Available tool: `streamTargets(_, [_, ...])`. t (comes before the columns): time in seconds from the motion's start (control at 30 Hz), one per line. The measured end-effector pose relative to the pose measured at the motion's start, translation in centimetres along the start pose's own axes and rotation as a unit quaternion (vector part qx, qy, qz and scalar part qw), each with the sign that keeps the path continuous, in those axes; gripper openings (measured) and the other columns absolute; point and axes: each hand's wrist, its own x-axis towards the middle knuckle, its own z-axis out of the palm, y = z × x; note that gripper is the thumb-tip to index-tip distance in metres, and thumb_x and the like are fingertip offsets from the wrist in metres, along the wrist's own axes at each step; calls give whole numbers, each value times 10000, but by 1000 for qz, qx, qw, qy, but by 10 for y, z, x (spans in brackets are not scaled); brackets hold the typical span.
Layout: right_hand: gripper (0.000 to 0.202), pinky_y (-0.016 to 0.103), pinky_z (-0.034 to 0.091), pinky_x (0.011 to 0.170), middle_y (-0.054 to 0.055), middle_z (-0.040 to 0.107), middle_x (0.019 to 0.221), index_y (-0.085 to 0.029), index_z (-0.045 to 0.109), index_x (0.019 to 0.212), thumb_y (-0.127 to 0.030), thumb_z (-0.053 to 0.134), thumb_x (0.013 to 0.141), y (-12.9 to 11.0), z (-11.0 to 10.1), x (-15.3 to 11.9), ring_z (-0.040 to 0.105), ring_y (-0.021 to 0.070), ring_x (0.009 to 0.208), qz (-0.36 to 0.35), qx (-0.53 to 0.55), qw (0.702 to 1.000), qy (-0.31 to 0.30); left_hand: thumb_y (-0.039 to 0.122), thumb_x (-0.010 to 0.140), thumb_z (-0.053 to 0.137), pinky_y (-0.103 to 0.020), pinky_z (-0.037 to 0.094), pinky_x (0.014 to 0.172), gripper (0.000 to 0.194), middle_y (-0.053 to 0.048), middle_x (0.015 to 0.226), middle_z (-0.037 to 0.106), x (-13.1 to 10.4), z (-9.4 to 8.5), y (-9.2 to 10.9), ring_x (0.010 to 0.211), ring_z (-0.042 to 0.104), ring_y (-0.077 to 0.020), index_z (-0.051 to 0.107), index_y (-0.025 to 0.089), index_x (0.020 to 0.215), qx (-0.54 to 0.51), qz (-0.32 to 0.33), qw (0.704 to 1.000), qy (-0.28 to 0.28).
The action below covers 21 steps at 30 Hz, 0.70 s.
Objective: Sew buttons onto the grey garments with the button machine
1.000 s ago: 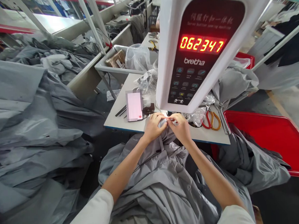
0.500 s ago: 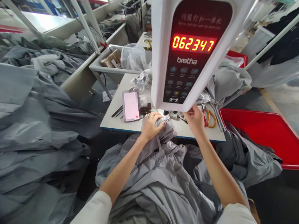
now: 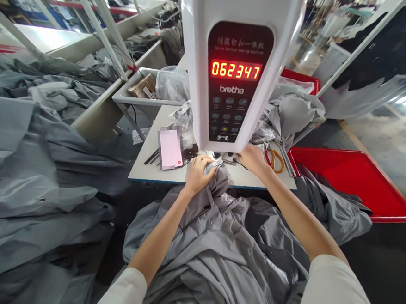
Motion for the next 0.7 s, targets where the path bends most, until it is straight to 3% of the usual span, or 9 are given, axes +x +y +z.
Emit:
streamTargets(0.13, [249, 314, 402, 806, 99, 694, 979, -177, 727, 1000, -174, 519, 862, -3, -4, -5, 596, 256, 946, -17, -77, 996, -52, 293, 864, 613, -335, 414, 958, 169, -49, 1103, 577, 0, 0, 0, 1059, 507, -198, 599, 214, 1012, 2, -7, 1000, -6])
streamTargets(0.4, [197, 320, 394, 816, 49, 695, 798, -205, 739, 858, -217, 543, 843, -3, -1, -10, 616, 212, 778, 31, -40, 999, -13, 285, 857, 620, -335, 420, 949, 163, -49, 1092, 581, 0, 0, 1, 1051, 511, -198, 601, 212, 1002, 1, -2, 1000, 0])
streamTargets(0.53, [186, 305, 418, 745, 54, 682, 767, -187, 716, 841, -259, 544, 833, 8, 4, -8, 615, 216, 758, 46, 8, 999, 23, 292, 862, 613, -335, 418, 952, 163, -49, 1094, 579, 0, 0, 0, 1055, 509, -198, 600, 214, 1004, 1, -2, 1000, -2])
streamTargets(0.7, [174, 293, 455, 721, 53, 684, 799, -172, 683, 843, -288, 559, 805, 25, 12, -5, 617, 194, 733, 35, 153, 987, 30, 288, 860, 614, -340, 417, 959, 164, -52, 1096, 580, 0, 1, -1, 1061, 509, -199, 601, 215, 1006, 6, -3, 1000, -1])
